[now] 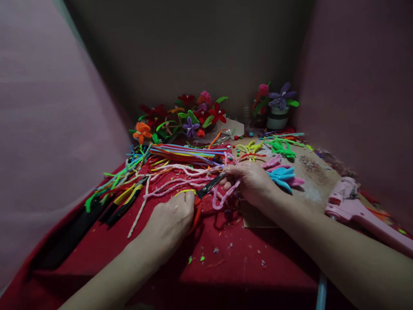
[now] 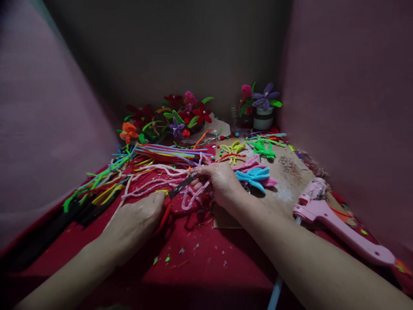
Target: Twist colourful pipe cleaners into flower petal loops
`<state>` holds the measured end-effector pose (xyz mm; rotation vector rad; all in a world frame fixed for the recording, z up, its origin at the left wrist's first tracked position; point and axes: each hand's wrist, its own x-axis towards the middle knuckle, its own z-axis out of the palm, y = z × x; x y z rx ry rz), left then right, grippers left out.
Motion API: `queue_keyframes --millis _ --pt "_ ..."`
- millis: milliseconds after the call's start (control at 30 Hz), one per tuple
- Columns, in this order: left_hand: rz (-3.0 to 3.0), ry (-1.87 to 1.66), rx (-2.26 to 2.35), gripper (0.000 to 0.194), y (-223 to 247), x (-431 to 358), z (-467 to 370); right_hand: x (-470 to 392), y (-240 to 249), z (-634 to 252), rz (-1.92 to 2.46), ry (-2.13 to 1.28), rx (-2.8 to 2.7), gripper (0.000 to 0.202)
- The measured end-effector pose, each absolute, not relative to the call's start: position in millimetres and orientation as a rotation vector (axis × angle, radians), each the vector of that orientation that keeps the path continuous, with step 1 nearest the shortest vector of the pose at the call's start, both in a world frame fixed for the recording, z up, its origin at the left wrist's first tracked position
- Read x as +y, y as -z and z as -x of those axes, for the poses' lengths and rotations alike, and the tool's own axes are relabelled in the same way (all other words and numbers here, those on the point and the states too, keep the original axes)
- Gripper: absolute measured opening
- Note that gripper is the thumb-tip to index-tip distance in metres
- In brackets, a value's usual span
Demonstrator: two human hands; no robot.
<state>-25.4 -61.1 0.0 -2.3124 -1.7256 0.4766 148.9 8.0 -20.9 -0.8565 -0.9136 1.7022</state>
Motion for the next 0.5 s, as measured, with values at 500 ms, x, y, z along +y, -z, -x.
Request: queue_keyframes --millis 500 --pt "2.352 -0.379 -1.604 0.018 10 -60 39 12 23 -150 0.939 -1.840 -0.736 0.013"
